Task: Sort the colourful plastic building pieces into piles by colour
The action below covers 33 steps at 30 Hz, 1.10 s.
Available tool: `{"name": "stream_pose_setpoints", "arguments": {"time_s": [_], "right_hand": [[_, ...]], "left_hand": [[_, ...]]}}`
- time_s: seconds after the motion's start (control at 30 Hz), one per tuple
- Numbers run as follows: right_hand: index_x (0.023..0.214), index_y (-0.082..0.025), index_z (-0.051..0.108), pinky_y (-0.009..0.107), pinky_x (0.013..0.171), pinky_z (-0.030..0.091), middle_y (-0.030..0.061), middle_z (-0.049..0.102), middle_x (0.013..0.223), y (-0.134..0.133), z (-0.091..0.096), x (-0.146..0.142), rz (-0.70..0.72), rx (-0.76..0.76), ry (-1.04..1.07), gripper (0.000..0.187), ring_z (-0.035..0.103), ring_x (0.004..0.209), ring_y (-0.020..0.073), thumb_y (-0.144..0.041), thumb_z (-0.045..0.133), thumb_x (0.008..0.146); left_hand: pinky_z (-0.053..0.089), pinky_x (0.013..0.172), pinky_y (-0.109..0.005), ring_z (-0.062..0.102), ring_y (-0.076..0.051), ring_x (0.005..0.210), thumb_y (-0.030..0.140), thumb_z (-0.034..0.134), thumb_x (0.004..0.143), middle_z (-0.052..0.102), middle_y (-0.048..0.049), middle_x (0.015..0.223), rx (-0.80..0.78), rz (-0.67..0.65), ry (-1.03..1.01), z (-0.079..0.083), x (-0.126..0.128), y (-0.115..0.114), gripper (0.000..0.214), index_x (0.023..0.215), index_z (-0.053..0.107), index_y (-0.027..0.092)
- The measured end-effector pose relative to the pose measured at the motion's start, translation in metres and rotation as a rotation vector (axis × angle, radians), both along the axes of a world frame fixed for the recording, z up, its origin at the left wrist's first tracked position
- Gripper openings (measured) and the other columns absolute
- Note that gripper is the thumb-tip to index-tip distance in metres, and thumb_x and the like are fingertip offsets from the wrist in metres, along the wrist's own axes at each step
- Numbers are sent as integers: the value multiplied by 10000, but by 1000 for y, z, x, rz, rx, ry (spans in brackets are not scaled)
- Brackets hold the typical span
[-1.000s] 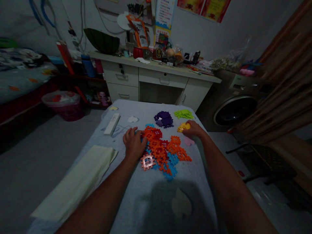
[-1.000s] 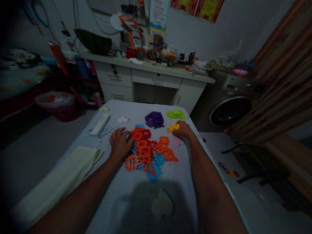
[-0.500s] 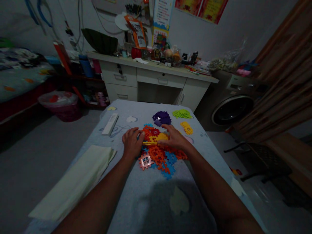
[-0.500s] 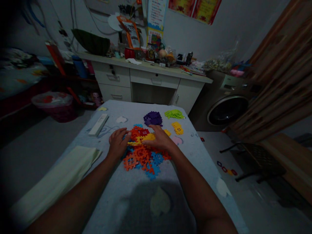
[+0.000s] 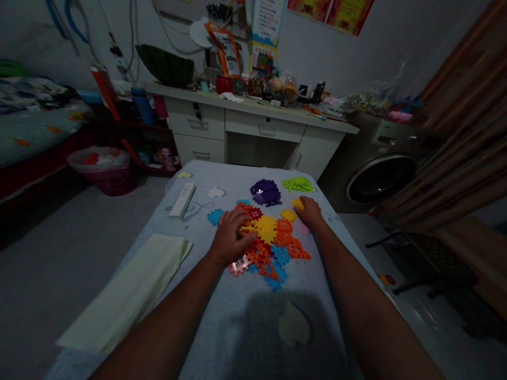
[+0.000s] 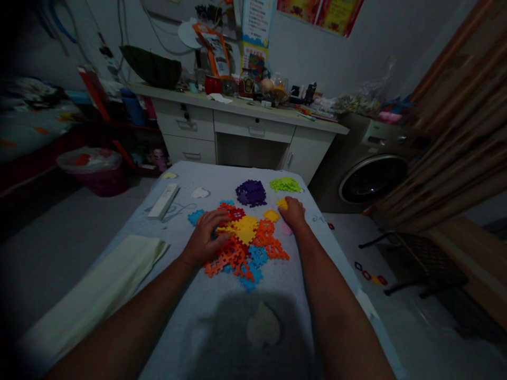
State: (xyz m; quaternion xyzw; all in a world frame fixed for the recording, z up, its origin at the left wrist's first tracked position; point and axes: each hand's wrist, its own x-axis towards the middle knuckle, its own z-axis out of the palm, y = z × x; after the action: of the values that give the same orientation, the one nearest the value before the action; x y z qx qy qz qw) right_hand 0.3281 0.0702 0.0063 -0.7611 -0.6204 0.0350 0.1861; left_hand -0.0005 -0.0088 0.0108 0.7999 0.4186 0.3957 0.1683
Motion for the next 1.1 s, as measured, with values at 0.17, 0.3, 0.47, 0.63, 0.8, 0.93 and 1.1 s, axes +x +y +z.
{"name": "stream_pose_setpoints", "arguments": {"time_s": [0.17,0.3,0.47,0.63,0.8,0.93,1.1], "right_hand": [[1236,-134,611,422,991,419,148,601,1111,-15,-9,-6,138,156,-37,510,558,1055,292,-363,644,781],[1165,-180,640,381,899,467,93,556,1043,-30,0,-17,207,196,78,484,565,946,246,-422,671,747],[1068,-188,657,365,855,477,70,581,992,-41,31,-58,437,144,263,408,575,925,227,-417,693,733],[1231,-180,611,387,950,460,104,629,1192,-56,50,-115,743,87,379,497,592,1063,236,-306,661,753],[1087,-189,675,345,900,488,47,711,1041,-46,45,-129,762,38,443,352,643,953,199,-199,565,754],[960,-192,684,360,874,498,53,689,943,-2,40,-114,449,227,341,238,624,896,209,-225,543,771],[1314,-157,542,468,1054,409,166,567,1282,57,35,-107,151,175,203,757,515,1221,329,-469,752,658]], "left_hand": [[411,998,-463,599,-283,1088,425,674,800,682,-103,1144,0,-18,95,-9,6,6,386,1102,633,188],[459,884,-419,618,-270,985,398,612,846,689,-99,1031,-31,48,84,-10,7,9,275,1004,636,175],[466,781,-366,614,-240,861,311,572,835,660,-74,878,-79,206,60,-4,6,8,134,788,603,190],[468,787,-344,614,-223,837,358,563,839,662,-52,857,-123,364,-51,-4,2,11,168,802,608,200],[484,841,-361,632,-226,902,352,480,895,677,-48,940,-165,443,-230,-7,-2,16,208,961,615,208],[432,998,-427,576,-256,1116,312,472,896,637,-91,1165,-86,540,-290,-4,-2,15,308,1172,559,204],[337,1100,-489,462,-297,1258,355,506,887,550,-123,1289,0,578,-196,-2,2,10,411,1268,510,201]]}}
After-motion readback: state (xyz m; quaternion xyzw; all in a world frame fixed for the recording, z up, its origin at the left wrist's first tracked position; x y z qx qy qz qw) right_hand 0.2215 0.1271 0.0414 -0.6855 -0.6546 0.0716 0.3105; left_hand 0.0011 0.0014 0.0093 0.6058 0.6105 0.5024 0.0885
